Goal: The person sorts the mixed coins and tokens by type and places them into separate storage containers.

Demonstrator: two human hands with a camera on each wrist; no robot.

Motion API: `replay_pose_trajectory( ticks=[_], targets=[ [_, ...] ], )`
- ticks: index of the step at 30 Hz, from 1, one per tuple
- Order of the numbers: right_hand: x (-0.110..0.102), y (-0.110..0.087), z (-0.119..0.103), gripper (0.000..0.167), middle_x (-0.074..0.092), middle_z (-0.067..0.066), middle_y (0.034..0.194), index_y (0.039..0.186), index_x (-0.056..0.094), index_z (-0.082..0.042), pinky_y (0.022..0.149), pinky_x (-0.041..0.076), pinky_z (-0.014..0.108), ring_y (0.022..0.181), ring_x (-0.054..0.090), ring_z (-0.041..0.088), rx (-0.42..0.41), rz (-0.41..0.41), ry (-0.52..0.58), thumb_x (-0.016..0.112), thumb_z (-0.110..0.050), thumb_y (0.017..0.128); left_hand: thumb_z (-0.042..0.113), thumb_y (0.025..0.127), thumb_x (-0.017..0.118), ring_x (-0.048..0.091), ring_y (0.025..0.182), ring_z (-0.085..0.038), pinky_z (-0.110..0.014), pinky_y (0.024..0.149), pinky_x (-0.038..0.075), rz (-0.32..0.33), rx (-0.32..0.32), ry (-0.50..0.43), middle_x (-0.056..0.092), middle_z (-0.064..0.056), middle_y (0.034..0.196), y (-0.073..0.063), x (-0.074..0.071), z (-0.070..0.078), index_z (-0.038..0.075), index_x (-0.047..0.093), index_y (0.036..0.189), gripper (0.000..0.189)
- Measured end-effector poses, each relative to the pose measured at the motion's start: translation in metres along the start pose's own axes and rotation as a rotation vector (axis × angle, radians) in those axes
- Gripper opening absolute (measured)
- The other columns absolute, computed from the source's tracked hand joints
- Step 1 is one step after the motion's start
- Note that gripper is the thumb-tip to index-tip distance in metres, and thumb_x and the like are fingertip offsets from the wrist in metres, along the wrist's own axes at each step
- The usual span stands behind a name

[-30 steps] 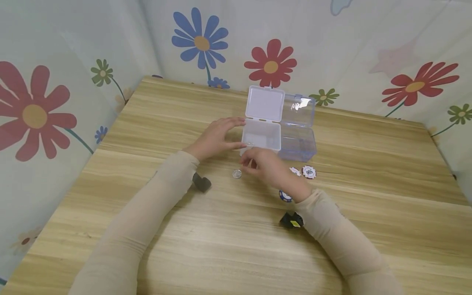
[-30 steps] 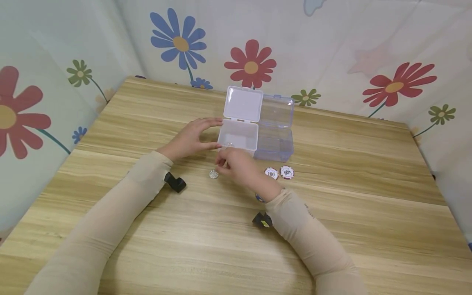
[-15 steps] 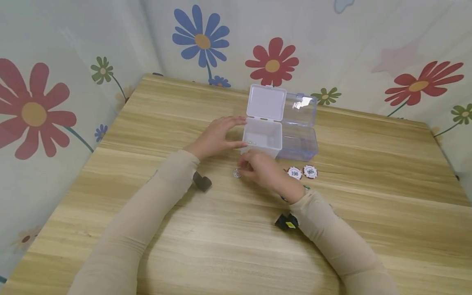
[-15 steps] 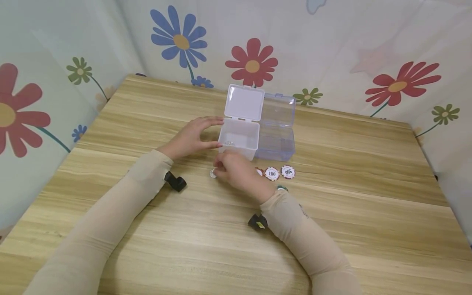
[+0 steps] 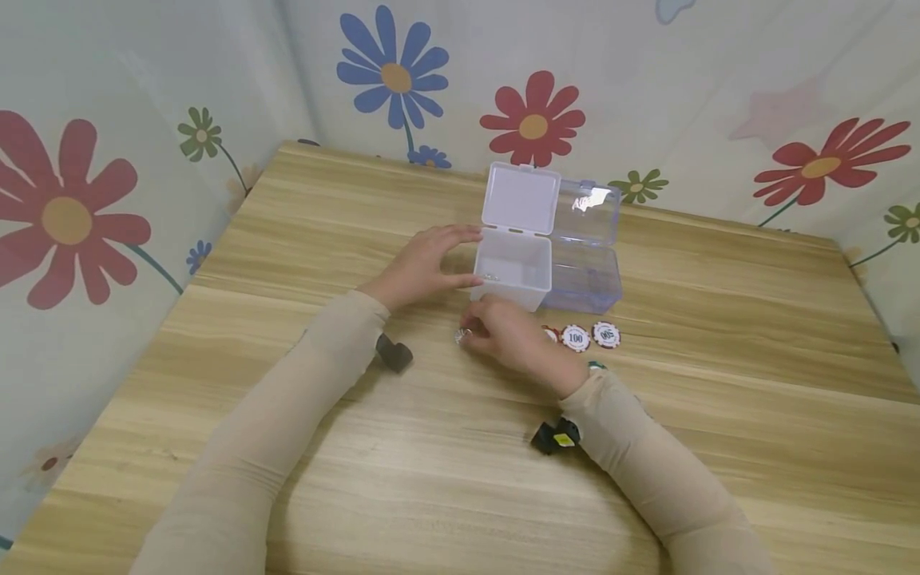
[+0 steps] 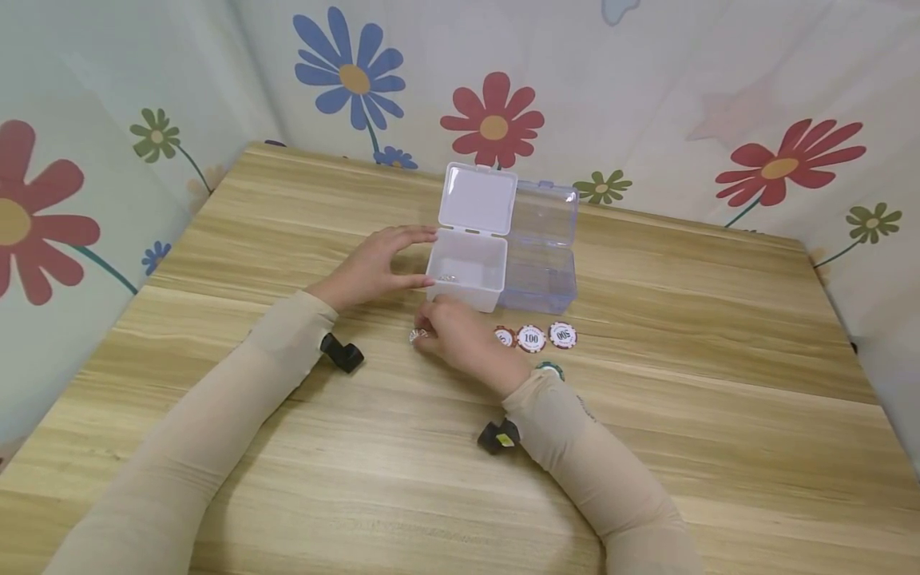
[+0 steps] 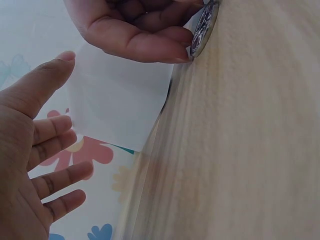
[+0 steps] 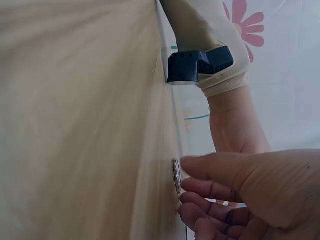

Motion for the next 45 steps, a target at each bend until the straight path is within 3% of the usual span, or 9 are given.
replay_pose_trajectory(
  ticks=[11, 28, 39, 45],
  targets=[
    [0.0063, -0.001, 0.0018, 0.018, 0.063, 0.008, 0.094, 0.099, 0.067, -0.005, 0.079, 0.052, 0.034, 0.085, 0.061, 0.02, -0.003, 0.032, -0.031, 0.07, -0.018, 0.086, 0.042, 0.084, 0.071, 0.035, 0.142, -0.026, -0.048, 0.118, 0.024, 0.002, -0.003, -0.007, 0.043, -0.004, 0.151, 0.0002, 0.0006, -0.0001, 0.014, 0.047, 0.141, 0.068],
    [0.0074, 0.0001, 0.0022, 0.019, 0.061, 0.009, 0.1, 0.102, 0.064, -0.004, 0.085, 0.052, 0.035, 0.092, 0.061, 0.023, -0.027, -0.001, -0.112, 0.066, -0.018, 0.09, 0.039, 0.084, 0.072, 0.034, 0.142, -0.027, -0.047, 0.119, 0.024, 0.015, 0.014, -0.008, 0.043, -0.005, 0.151, 0.0011, 0.0018, -0.0005, 0.012, 0.047, 0.141, 0.067],
    [0.0094, -0.001, 0.004, 0.021, 0.06, 0.01, 0.099, 0.102, 0.061, -0.001, 0.085, 0.052, 0.034, 0.09, 0.06, 0.022, -0.053, 0.024, -0.079, 0.067, -0.018, 0.089, 0.038, 0.084, 0.073, 0.035, 0.142, -0.025, -0.046, 0.119, 0.024, 0.017, 0.01, -0.007, 0.042, -0.004, 0.152, -0.0001, 0.0026, -0.0008, 0.013, 0.048, 0.141, 0.067],
    [0.0079, -0.0024, 0.0041, 0.02, 0.06, 0.01, 0.099, 0.102, 0.06, -0.002, 0.082, 0.052, 0.035, 0.088, 0.058, 0.021, -0.015, 0.013, -0.03, 0.065, -0.017, 0.09, 0.036, 0.084, 0.073, 0.036, 0.142, -0.025, -0.046, 0.119, 0.024, 0.021, 0.011, -0.01, 0.043, -0.005, 0.151, 0.0003, 0.0026, 0.0002, 0.012, 0.048, 0.141, 0.067]
  ],
)
Point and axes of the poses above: each hand's wrist, its own y-axis towards the middle knuckle, its own x-axis out of the palm, z = x × y, the point moved 1 cm from there along y, towards the middle knuckle
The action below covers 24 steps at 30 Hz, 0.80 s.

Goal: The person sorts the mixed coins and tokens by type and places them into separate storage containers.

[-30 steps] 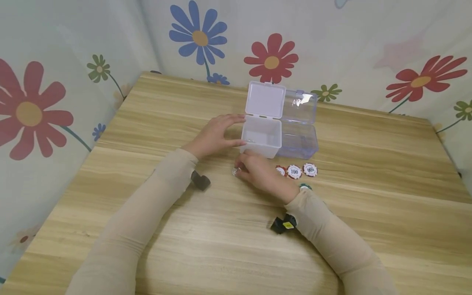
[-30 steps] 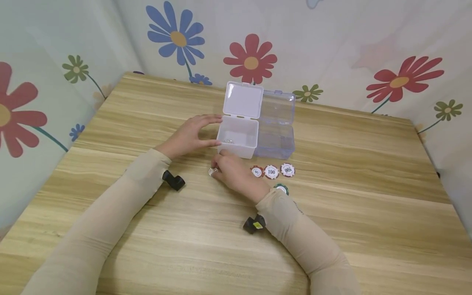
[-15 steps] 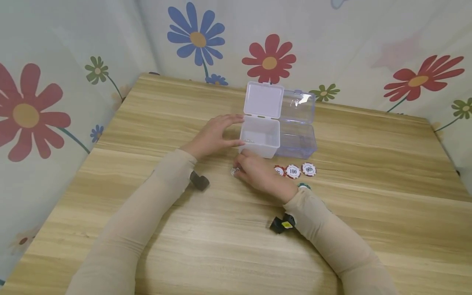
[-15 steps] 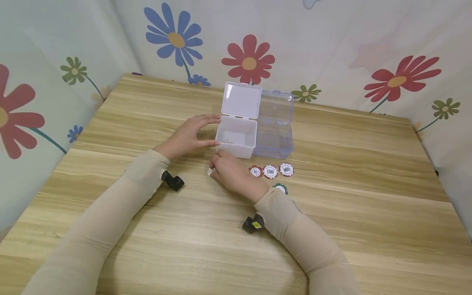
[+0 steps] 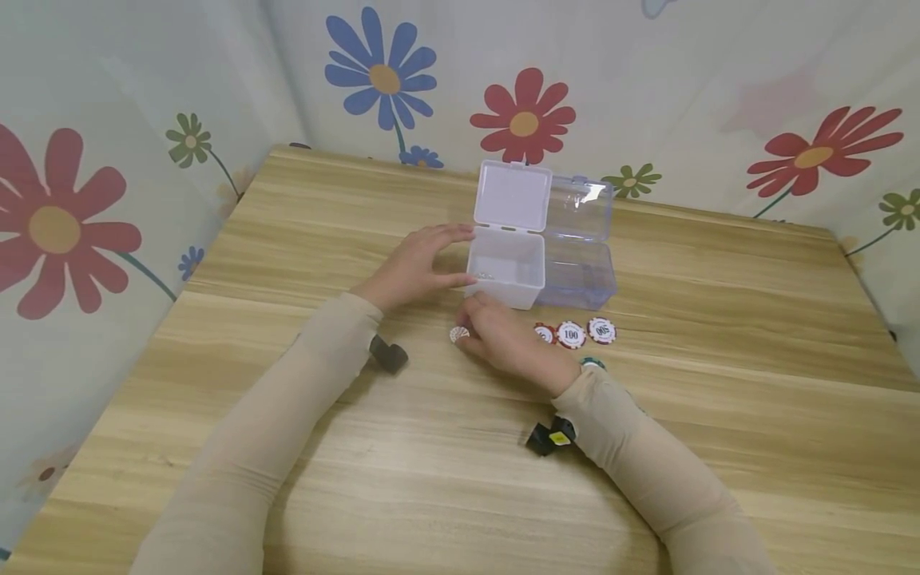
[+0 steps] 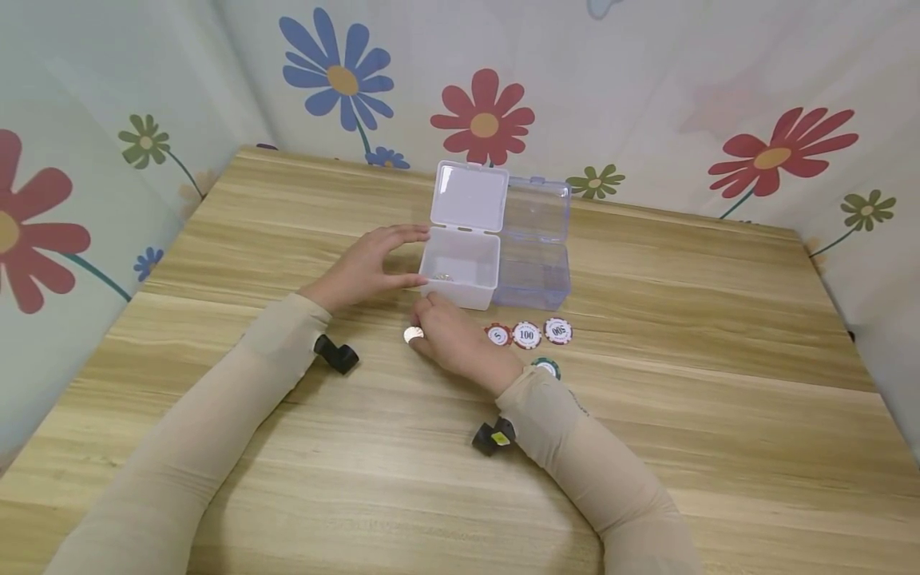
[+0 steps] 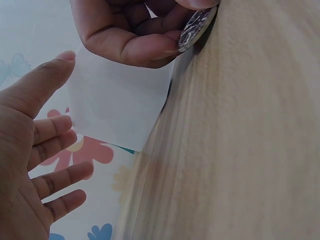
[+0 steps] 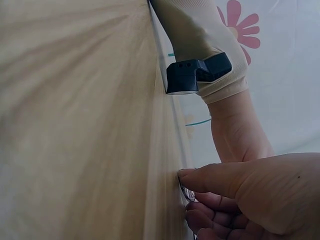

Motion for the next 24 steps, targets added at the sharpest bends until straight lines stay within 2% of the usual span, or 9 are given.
replay_pose_trajectory(
  ticks=[12, 24],
  targets=[
    [-0.002, 0.0009, 0.0, 0.019, 0.063, 0.008, 0.091, 0.098, 0.06, -0.005, 0.076, 0.052, 0.033, 0.083, 0.06, 0.02, 0.042, 0.009, 0.041, 0.069, -0.018, 0.088, 0.039, 0.084, 0.072, 0.035, 0.142, -0.026, -0.047, 0.119, 0.024, -0.011, -0.01, 0.004, 0.042, -0.004, 0.152, 0.0007, 0.0001, -0.0004, 0.012, 0.047, 0.141, 0.068],
    [-0.0051, 0.0022, 0.0021, 0.01, 0.067, 0.006, 0.084, 0.095, 0.062, -0.005, 0.073, 0.052, 0.029, 0.078, 0.062, 0.016, 0.074, 0.002, 0.156, 0.065, -0.013, 0.09, 0.04, 0.084, 0.072, 0.035, 0.142, -0.026, -0.048, 0.118, 0.025, -0.009, -0.011, -0.008, 0.043, -0.004, 0.151, -0.0002, -0.0014, 0.0009, 0.014, 0.048, 0.141, 0.068]
  ],
)
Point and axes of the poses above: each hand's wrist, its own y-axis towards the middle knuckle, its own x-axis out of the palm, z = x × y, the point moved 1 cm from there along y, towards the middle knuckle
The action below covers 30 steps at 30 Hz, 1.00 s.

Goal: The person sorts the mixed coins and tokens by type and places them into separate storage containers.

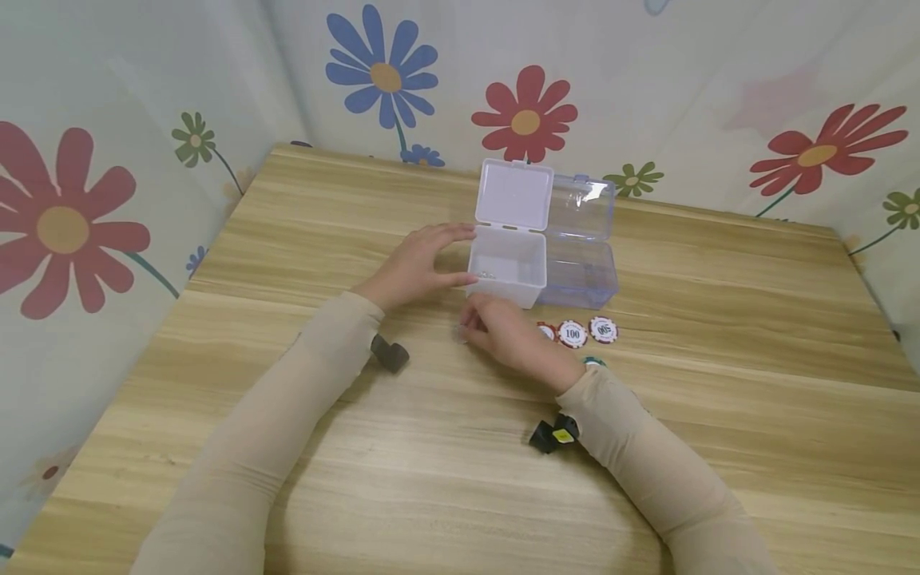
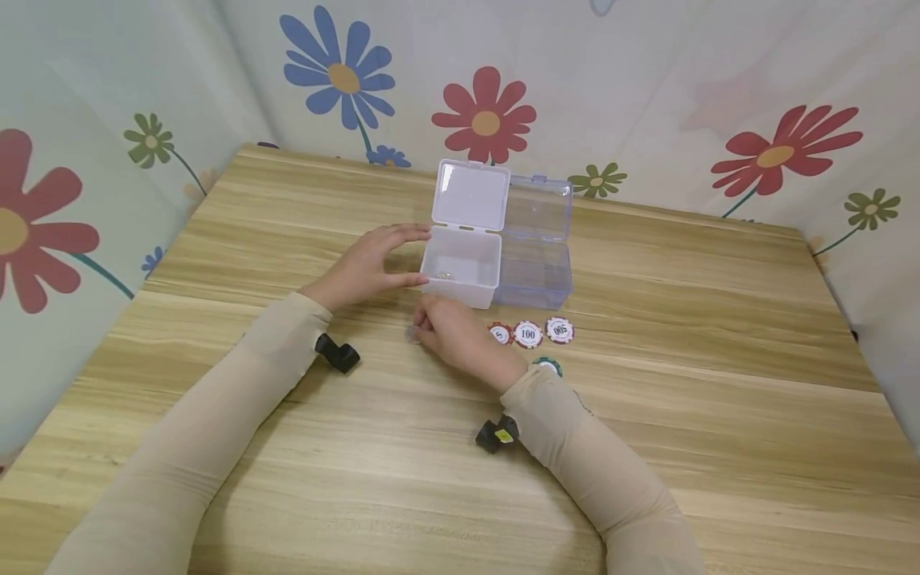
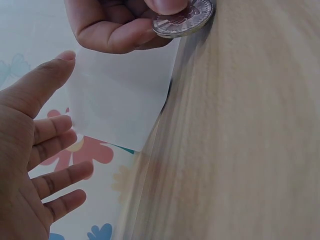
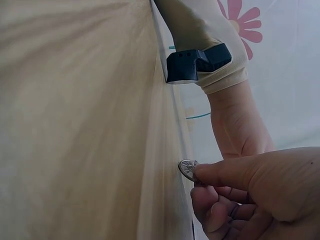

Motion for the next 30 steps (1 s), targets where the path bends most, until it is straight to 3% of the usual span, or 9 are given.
replay_pose_trajectory(
  ticks=[17, 30],
  targets=[
    [-0.013, -0.003, 0.002, 0.007, 0.068, 0.006, 0.081, 0.089, 0.065, -0.006, 0.07, 0.052, 0.026, 0.074, 0.062, 0.015, -0.031, 0.009, 0.073, 0.068, -0.011, 0.087, 0.04, 0.084, 0.072, 0.036, 0.142, -0.026, -0.047, 0.118, 0.025, -0.002, 0.006, 0.002, 0.044, -0.004, 0.15, 0.002, 0.0, 0.0, 0.014, 0.048, 0.141, 0.067],
    [-0.038, -0.005, 0.0, 0.005, 0.067, 0.005, 0.08, 0.088, 0.064, -0.007, 0.068, 0.05, 0.026, 0.073, 0.06, 0.015, -0.025, 0.019, 0.07, 0.066, -0.011, 0.088, 0.039, 0.084, 0.072, 0.037, 0.141, -0.026, -0.048, 0.118, 0.026, -0.004, -0.004, 0.0, 0.044, -0.003, 0.151, 0.0, 0.0, 0.0, 0.014, 0.048, 0.14, 0.066]
  ],
)
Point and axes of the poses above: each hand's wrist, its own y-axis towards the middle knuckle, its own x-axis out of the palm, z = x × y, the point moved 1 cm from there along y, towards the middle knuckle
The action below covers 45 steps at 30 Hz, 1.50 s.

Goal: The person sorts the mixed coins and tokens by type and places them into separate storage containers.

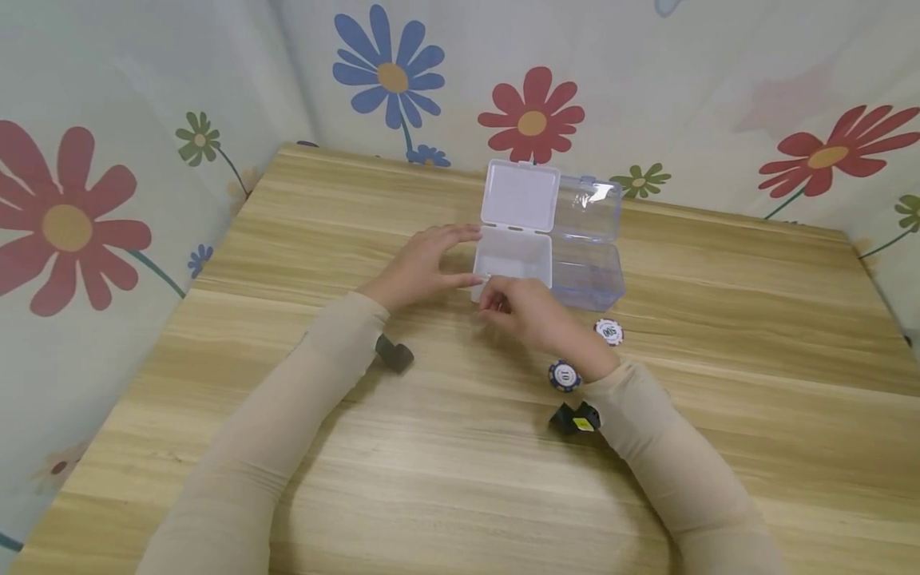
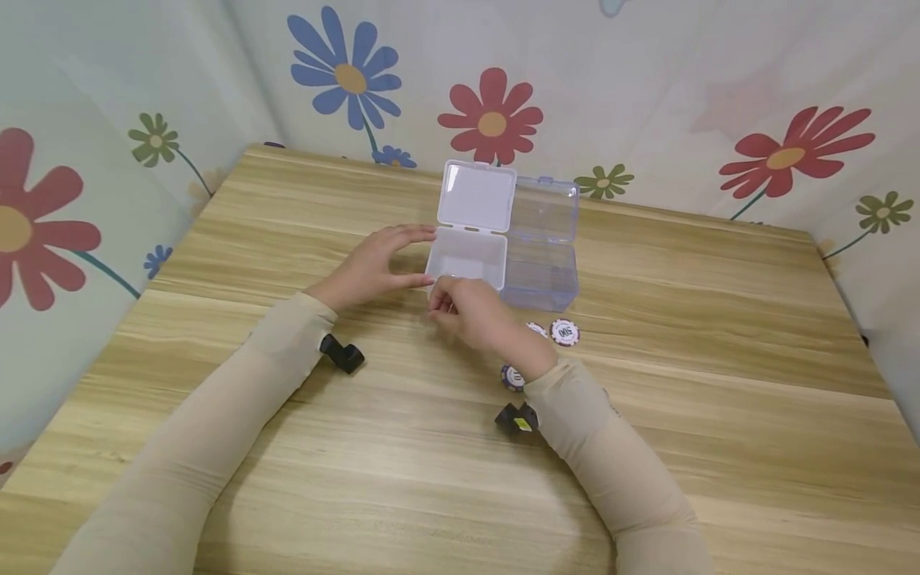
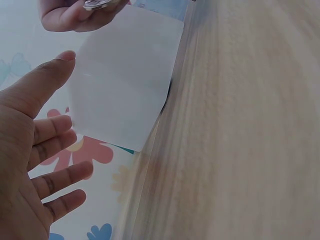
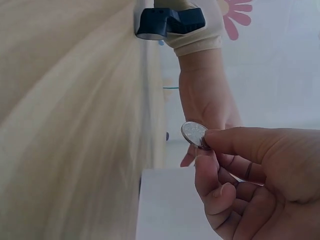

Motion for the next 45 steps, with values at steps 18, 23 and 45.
replay_pose_trajectory(
  ticks=[18, 23, 45],
  targets=[
    [-0.037, 0.008, 0.002, 0.01, 0.064, 0.008, 0.084, 0.092, 0.062, -0.005, 0.065, 0.044, 0.026, 0.073, 0.054, 0.018, 0.11, 0.035, -0.012, 0.063, -0.015, 0.092, 0.039, 0.084, 0.072, 0.035, 0.142, -0.027, -0.049, 0.118, 0.025, -0.007, -0.004, 0.0, 0.043, -0.005, 0.151, 0.001, -0.001, 0.001, 0.012, 0.047, 0.141, 0.068],
    [-0.043, 0.016, 0.008, 0.013, 0.066, 0.011, 0.088, 0.095, 0.062, -0.002, 0.067, 0.045, 0.026, 0.075, 0.056, 0.019, 0.146, 0.072, -0.02, 0.063, -0.015, 0.093, 0.04, 0.085, 0.071, 0.035, 0.142, -0.027, -0.049, 0.118, 0.025, -0.012, -0.005, 0.002, 0.042, -0.005, 0.152, 0.001, 0.0, 0.0, 0.012, 0.047, 0.141, 0.068],
    [-0.041, 0.041, 0.019, 0.01, 0.067, 0.011, 0.086, 0.089, 0.063, -0.003, 0.066, 0.048, 0.028, 0.074, 0.057, 0.019, 0.198, 0.009, -0.194, 0.061, -0.013, 0.093, 0.042, 0.085, 0.07, 0.032, 0.144, -0.026, -0.048, 0.12, 0.023, -0.034, -0.022, 0.007, 0.04, -0.004, 0.153, 0.001, 0.001, 0.0, 0.014, 0.045, 0.143, 0.069]
  ],
)
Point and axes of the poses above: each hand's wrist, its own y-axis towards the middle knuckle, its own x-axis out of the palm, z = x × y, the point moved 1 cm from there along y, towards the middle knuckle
